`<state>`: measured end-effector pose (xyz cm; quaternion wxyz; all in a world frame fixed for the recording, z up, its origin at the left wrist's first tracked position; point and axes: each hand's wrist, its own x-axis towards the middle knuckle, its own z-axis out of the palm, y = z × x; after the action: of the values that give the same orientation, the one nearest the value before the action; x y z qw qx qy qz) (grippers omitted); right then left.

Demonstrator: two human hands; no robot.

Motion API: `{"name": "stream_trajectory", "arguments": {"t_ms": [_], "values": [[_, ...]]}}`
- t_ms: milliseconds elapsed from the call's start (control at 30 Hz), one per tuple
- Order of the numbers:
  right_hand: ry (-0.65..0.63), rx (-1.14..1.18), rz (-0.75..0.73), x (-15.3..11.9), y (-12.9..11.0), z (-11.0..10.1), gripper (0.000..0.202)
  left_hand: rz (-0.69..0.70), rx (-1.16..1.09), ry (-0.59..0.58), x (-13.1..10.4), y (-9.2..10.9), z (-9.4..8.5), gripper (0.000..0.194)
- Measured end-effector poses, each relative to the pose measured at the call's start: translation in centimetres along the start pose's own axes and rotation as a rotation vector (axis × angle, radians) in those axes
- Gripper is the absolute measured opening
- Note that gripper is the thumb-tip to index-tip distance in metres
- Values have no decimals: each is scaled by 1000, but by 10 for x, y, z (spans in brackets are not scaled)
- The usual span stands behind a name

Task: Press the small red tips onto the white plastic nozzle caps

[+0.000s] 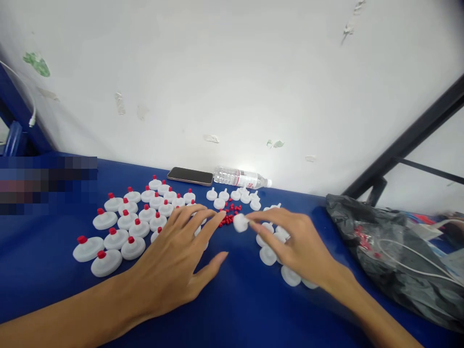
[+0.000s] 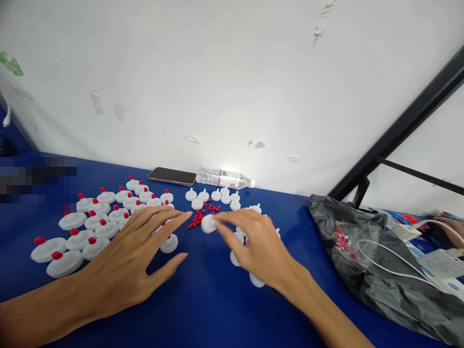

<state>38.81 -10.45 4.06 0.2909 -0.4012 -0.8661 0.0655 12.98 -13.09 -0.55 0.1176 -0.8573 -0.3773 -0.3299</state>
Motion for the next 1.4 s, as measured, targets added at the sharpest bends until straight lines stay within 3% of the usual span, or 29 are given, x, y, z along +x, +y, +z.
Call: {"name": "stream_trajectory", "arguments": {"t_ms": [67,167,333,467,733,867,1033,1233,1400], "values": [[-80,133,-98,-5,-13,6,19,33,-52,26,-1,1,0,45],[-145,223,-193,-8,-18,11,25,76,-161,53,-3,1,3,25],[-40,-82,-114,-4,2,17,30,42,-280,-10,-3,2,4,19],[-137,-298,-91,-1,17,26,31,118,-289,-93,-4,7,2,16],[-281,-384,-89,-3,20,34,45,250,-404,-247,-11,21,-2,14],[-253,-363,-81,0,22,33,34,182,-400,-341,-13,23,-2,18],[-241,-294,-73,4,26,32,11,6,-393,-314,-12,15,5,13],[-208,-236,-93,3,23,28,15,-107,-378,-238,-11,7,6,17],[-42,102,-29,-2,4,19,24,-112,-359,-137,-13,6,6,15]]}}
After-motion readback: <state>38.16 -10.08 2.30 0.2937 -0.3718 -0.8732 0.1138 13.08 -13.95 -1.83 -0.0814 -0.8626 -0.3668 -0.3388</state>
